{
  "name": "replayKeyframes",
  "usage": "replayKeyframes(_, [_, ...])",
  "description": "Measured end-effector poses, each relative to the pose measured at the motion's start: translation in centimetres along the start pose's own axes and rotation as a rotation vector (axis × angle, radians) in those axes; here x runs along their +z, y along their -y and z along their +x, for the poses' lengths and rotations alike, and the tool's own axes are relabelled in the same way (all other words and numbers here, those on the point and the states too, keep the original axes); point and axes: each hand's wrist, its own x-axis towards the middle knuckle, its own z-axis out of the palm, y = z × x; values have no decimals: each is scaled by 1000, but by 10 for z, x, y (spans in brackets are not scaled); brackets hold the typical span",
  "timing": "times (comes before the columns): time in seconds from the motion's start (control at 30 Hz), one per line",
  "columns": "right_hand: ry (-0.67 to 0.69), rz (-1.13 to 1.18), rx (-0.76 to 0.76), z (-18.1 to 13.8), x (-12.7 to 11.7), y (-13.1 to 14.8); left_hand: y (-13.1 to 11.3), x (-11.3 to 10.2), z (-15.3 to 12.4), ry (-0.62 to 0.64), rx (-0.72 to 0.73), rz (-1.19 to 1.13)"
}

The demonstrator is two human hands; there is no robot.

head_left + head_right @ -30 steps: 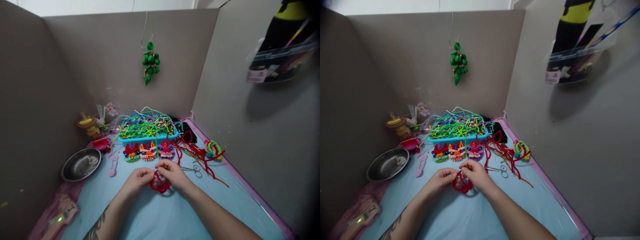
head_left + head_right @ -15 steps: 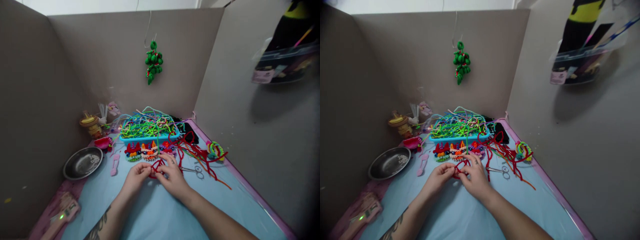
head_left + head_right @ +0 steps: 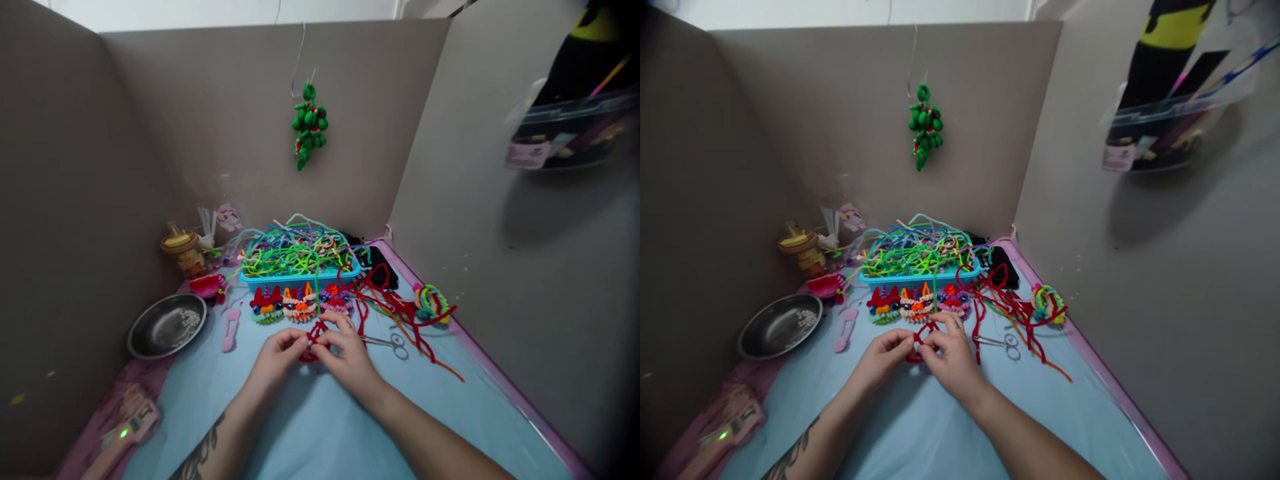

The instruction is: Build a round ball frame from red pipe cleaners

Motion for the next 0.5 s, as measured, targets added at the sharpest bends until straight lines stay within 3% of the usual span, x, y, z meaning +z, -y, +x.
replayKeyframes(0.3, [44, -53, -69, -4, 3, 5, -2, 4, -2, -42, -33, -2])
replayKeyframes(0.5, [49, 120, -72, -3, -2, 3, -4, -2, -1, -43, -135, -178])
